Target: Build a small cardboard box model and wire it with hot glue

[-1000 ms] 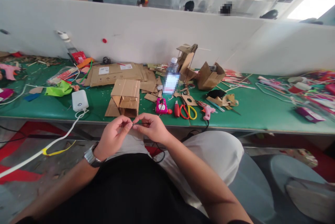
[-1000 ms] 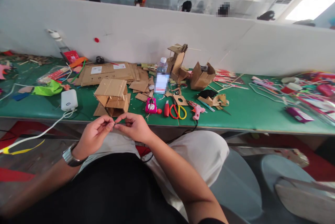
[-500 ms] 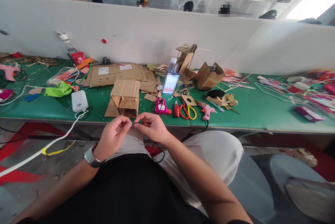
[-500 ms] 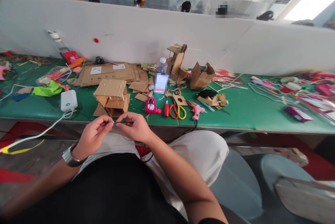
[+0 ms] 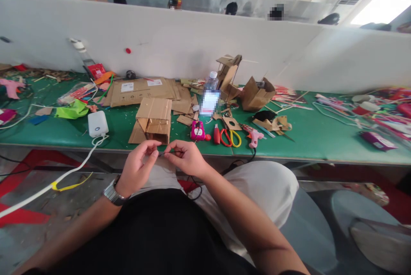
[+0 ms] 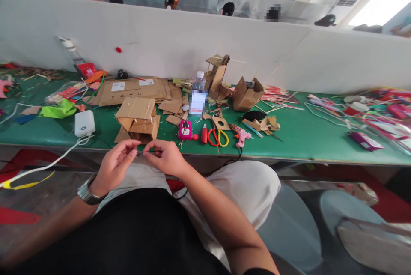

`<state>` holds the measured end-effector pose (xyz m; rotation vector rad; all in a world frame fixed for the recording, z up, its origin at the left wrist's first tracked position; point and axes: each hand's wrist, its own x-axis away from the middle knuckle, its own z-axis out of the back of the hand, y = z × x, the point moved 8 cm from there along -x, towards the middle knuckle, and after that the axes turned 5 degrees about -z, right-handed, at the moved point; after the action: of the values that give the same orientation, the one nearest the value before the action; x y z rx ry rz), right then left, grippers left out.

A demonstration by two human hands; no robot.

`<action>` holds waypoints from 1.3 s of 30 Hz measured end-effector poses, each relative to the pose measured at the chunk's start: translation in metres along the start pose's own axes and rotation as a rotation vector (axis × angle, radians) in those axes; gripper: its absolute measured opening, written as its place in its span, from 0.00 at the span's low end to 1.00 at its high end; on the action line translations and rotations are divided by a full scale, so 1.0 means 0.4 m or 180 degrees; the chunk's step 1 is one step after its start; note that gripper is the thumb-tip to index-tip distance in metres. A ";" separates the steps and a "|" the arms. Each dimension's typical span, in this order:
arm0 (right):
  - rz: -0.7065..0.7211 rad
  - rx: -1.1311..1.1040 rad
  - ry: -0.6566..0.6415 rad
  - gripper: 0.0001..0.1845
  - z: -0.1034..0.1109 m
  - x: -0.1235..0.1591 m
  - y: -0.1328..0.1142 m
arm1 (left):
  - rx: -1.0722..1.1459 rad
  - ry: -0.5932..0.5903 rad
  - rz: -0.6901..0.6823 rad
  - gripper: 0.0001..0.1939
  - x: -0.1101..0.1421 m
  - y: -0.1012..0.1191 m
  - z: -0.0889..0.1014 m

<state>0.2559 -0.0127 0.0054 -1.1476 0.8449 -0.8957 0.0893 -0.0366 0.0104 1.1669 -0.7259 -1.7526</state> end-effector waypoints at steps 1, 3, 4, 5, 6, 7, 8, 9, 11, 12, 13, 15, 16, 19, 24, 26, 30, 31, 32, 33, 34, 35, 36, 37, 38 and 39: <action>0.0012 0.0039 -0.0007 0.14 -0.001 0.001 -0.001 | -0.0020 0.0040 -0.0020 0.15 0.000 0.002 0.002; 0.0037 0.0114 -0.0022 0.14 -0.001 0.002 -0.003 | -0.0077 0.0045 -0.0056 0.14 -0.001 0.007 0.002; 0.0053 0.0151 -0.0021 0.14 -0.001 0.002 -0.005 | -0.0101 0.0001 -0.0076 0.13 -0.002 0.010 -0.001; 0.0068 0.0191 -0.0015 0.14 0.000 0.003 -0.007 | -0.0117 -0.0053 -0.0101 0.12 -0.003 0.013 -0.005; 0.0088 0.0231 -0.0008 0.14 0.001 0.003 -0.009 | -0.0124 -0.0113 -0.0126 0.11 -0.004 0.015 -0.008; 0.0107 0.0265 -0.0006 0.14 0.002 0.004 -0.011 | -0.0120 -0.0165 -0.0147 0.10 -0.005 0.018 -0.012; 0.0126 0.0293 -0.0004 0.14 0.002 0.004 -0.013 | -0.0113 -0.0198 -0.0164 0.10 -0.006 0.019 -0.013; 0.0146 0.0317 0.0000 0.14 0.002 0.005 -0.014 | -0.0115 -0.0213 -0.0175 0.09 -0.007 0.020 -0.014; 0.0179 0.0351 0.0009 0.14 0.002 0.006 -0.017 | -0.0148 -0.0212 -0.0194 0.09 -0.008 0.021 -0.013; 0.0195 0.0364 0.0021 0.14 0.002 0.006 -0.017 | -0.0174 -0.0213 -0.0208 0.08 -0.008 0.022 -0.013; 0.0212 0.0381 0.0037 0.14 0.003 0.006 -0.018 | -0.0203 -0.0215 -0.0222 0.08 -0.009 0.024 -0.013; 0.0238 0.0415 0.0066 0.14 0.003 0.006 -0.018 | -0.0241 -0.0235 -0.0244 0.09 -0.010 0.027 -0.013; 0.0240 0.0435 0.0069 0.14 0.002 0.006 -0.017 | -0.0244 -0.0240 -0.0248 0.09 -0.010 0.028 -0.014; 0.0220 0.0477 0.0014 0.13 -0.004 0.007 -0.014 | -0.0192 -0.0234 -0.0228 0.10 -0.011 0.028 -0.016; 0.0164 0.0439 -0.0098 0.13 -0.013 0.010 -0.015 | -0.0064 -0.0189 -0.0078 0.12 -0.012 0.019 -0.023; 0.0164 0.0419 -0.0104 0.13 -0.013 0.010 -0.015 | -0.0001 -0.0150 -0.0014 0.12 -0.011 0.014 -0.026; 0.0136 0.0440 -0.0095 0.13 -0.011 0.009 -0.009 | 0.0129 -0.0080 0.0125 0.13 -0.007 -0.003 -0.034; 0.0123 0.0450 -0.0090 0.13 -0.011 0.008 -0.006 | 0.0173 -0.0080 0.0168 0.13 -0.007 -0.009 -0.037; 0.0107 0.0460 -0.0086 0.14 -0.011 0.007 -0.004 | 0.0227 -0.0084 0.0215 0.13 -0.006 -0.016 -0.041; 0.0092 0.0469 -0.0081 0.14 -0.011 0.007 -0.001 | 0.0294 -0.0087 0.0264 0.13 -0.006 -0.022 -0.044; 0.0078 0.0476 -0.0076 0.14 -0.011 0.006 0.001 | 0.0367 -0.0086 0.0319 0.12 -0.006 -0.027 -0.046; 0.0068 0.0482 -0.0065 0.13 -0.011 0.006 0.002 | 0.0442 -0.0076 0.0374 0.12 -0.007 -0.032 -0.048; 0.0062 0.0489 -0.0053 0.13 -0.010 0.006 0.003 | 0.0509 -0.0060 0.0429 0.12 -0.008 -0.037 -0.050; 0.0062 0.0492 -0.0043 0.13 -0.010 0.006 0.003 | 0.0564 -0.0043 0.0477 0.12 -0.008 -0.041 -0.050; 0.0067 0.0491 -0.0037 0.13 -0.010 0.005 0.002 | 0.0602 -0.0024 0.0512 0.12 -0.009 -0.043 -0.051; 0.0072 0.0489 -0.0033 0.13 -0.011 0.005 0.002 | 0.0625 -0.0012 0.0537 0.12 -0.009 -0.046 -0.051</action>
<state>0.2529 -0.0159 0.0036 -1.0065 0.7657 -0.9191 0.1025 -0.0252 -0.0112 1.1950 -0.9877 -1.5704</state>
